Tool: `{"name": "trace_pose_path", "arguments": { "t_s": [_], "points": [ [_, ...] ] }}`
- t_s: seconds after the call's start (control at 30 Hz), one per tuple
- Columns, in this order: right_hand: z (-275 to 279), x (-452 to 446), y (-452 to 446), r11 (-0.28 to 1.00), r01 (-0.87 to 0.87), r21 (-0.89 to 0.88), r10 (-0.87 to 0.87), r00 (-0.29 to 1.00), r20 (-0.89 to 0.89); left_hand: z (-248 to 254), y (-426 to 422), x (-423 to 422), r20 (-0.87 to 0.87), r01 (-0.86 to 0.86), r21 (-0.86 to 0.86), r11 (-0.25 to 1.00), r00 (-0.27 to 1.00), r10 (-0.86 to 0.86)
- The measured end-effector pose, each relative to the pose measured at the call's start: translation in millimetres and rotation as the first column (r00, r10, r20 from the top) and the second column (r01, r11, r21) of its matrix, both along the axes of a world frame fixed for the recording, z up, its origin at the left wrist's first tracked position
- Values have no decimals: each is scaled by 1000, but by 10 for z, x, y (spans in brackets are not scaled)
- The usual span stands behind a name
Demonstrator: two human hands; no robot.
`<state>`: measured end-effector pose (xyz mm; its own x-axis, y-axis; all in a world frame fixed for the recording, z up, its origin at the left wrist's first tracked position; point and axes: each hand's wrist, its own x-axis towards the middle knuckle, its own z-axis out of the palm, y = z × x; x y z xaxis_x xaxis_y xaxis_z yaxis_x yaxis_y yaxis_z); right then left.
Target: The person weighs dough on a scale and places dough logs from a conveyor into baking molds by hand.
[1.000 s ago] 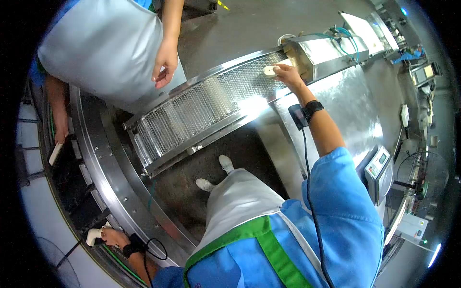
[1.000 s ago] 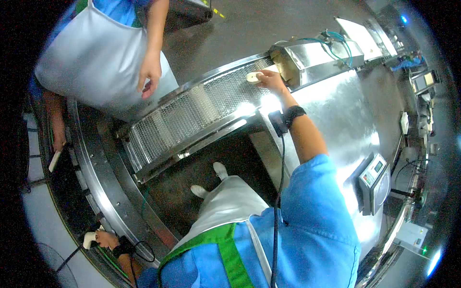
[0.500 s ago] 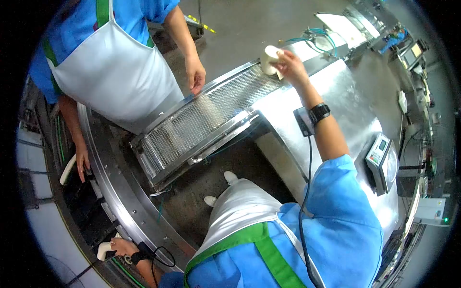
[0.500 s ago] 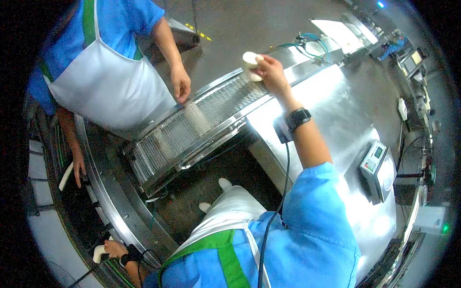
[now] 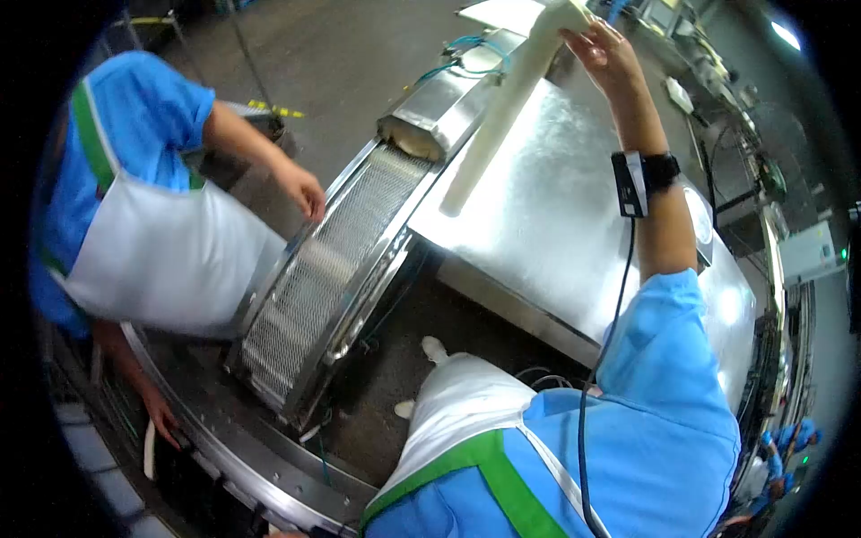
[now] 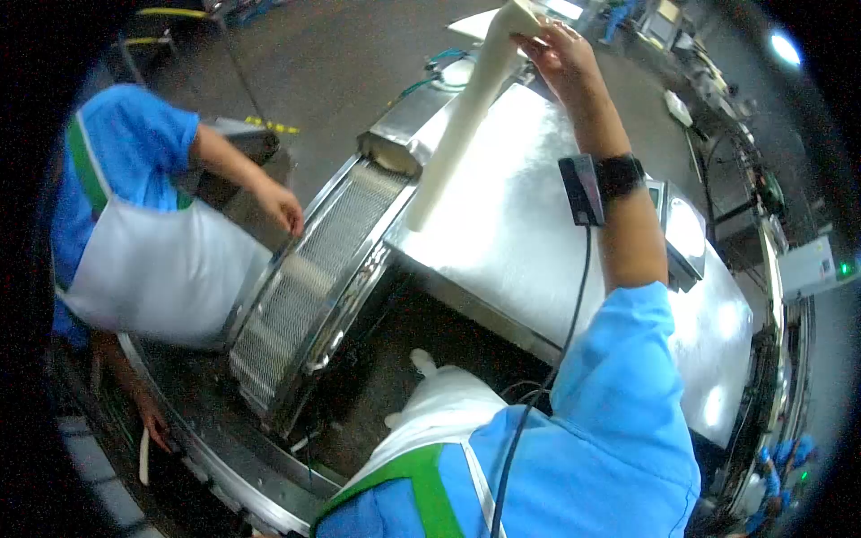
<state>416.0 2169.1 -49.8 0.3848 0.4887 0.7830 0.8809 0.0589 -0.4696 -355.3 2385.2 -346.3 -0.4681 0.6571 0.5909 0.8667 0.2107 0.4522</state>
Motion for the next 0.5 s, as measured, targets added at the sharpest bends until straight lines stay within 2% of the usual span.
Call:
{"name": "trace_pose_path", "arguments": {
  "t_s": [0.03, 0.07, 0.1, 0.13, 0.2, 0.23, 0.27, 0.3, 0.4, 0.43, 0.5],
  "points": [
    [127, -194, -158, 976, 182, -115, -160, 970, 183, 9, 85, 233, -10, 94, -9, 996, 996, -94],
    [182, -316, -262, 908, 369, -200, -279, 886, 369, 3, 164, 473, -11, 183, -28, 983, 983, -184],
    [143, -269, -391, 903, 379, -201, -287, 882, 374, 8, 249, 710, -10, 259, -62, 964, 965, -260],
    [98, -175, -594, 956, 272, -105, -263, 960, 93, 3, 329, 983, -4, 324, -98, 941, 945, -326],
    [49, -151, -799, 981, 192, 18, -186, 964, -190, 11, 483, 1476, 27, 417, -174, 892, 907, -419],
    [31, -255, -890, 961, 218, 171, -108, 864, -492, 11, 561, 1713, 35, 455, -203, 867, 888, -458],
    [-2, -307, -954, 907, 287, 308, 30, 685, -728, 23, 633, 1938, 40, 483, -227, 846, 872, -487],
    [-68, -287, -1006, 901, 300, 312, 23, 687, -727, 21, 702, 2142, 49, 506, -251, 825, 858, -511],
    [-462, -29, -1135, 868, 458, 194, -252, 741, -622, 6, 849, 2693, 68, 543, -314, 779, 831, -552],
    [-628, 174, -1152, 846, 491, 206, -279, 738, -614, -18, 917, 2873, 70, 551, -327, 768, 824, -562],
    [-1024, 620, -1194, 781, 619, 77, -517, 711, -476, -51, 1004, 3160, 76, 572, -354, 740, 806, -587]
  ]
}}
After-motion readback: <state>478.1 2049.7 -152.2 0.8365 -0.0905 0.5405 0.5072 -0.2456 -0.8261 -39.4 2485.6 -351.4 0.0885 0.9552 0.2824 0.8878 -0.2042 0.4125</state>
